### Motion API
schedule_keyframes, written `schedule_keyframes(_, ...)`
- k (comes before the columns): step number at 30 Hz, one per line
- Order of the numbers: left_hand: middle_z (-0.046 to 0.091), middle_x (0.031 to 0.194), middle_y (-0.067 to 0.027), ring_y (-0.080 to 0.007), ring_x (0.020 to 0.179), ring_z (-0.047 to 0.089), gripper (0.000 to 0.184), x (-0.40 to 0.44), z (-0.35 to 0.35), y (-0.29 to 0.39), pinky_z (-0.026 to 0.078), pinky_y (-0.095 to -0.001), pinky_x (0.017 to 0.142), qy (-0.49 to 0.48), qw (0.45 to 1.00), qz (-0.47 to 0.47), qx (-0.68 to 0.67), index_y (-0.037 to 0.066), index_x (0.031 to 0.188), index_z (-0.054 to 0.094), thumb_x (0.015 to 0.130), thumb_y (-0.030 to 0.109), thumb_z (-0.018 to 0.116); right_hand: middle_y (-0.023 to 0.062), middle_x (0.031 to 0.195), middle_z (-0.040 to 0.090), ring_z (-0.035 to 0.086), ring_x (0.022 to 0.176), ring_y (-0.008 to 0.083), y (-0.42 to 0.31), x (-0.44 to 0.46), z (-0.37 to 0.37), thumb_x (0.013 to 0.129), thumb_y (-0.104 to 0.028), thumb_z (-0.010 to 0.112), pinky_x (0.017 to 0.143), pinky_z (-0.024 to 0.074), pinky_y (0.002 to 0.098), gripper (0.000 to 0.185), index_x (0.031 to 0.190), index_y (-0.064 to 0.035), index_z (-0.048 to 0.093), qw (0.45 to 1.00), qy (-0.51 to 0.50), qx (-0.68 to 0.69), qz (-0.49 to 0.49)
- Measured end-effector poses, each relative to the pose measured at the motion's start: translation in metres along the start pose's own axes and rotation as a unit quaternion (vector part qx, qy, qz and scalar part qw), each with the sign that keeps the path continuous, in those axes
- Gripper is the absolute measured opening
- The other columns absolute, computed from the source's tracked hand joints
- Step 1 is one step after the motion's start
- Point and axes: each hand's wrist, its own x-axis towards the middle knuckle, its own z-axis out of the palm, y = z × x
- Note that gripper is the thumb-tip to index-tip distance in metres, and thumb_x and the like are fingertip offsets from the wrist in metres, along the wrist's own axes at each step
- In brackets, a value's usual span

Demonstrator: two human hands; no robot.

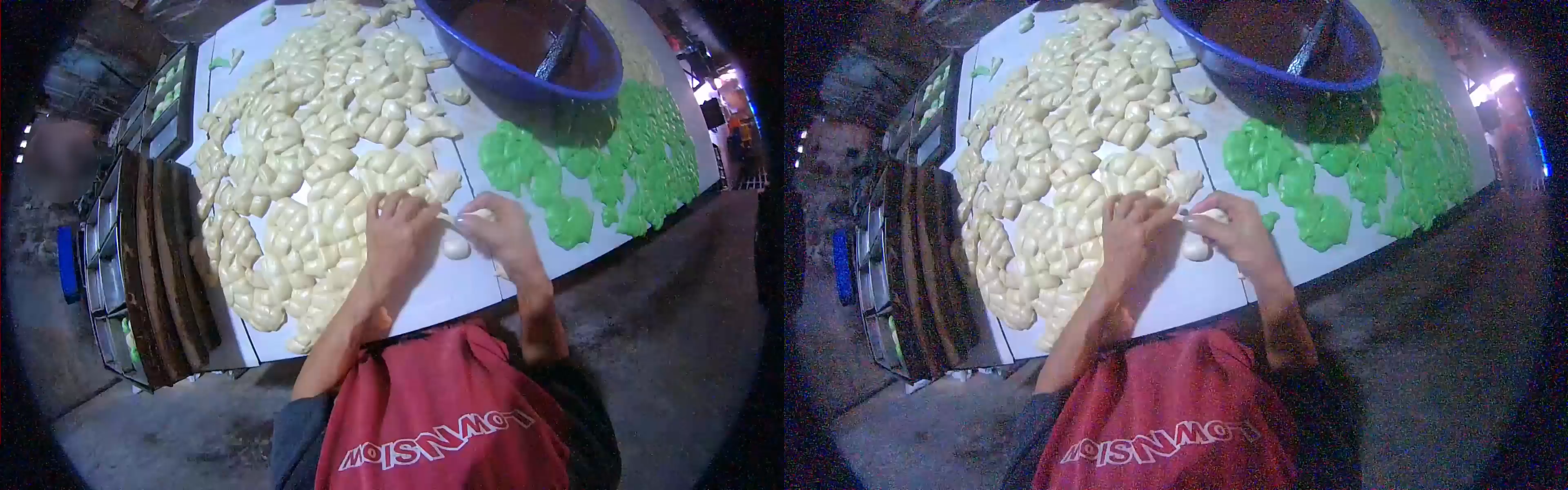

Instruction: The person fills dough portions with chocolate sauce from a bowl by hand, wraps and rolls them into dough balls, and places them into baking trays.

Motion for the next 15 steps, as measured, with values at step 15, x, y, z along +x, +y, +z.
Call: schedule_keyframes(15,0.067,0.106,-0.0115,-0.0287,0.099,0.062,0.037,0.035,-0.016,0.034,0.045,-0.039,0.09,-0.03,0.956,-0.091,-0.277,0.004,0.111,0.066,0.08,0.023,0.075,0.0115,0.106,0.067,0.066,0.09,0.0177,0.017,-0.002,-0.003,0.093,-0.013,0.063,0.08,0.0531,0.028,0.043,0.129,-0.0024,0.043,0.965,0.006,0.249,-0.084)
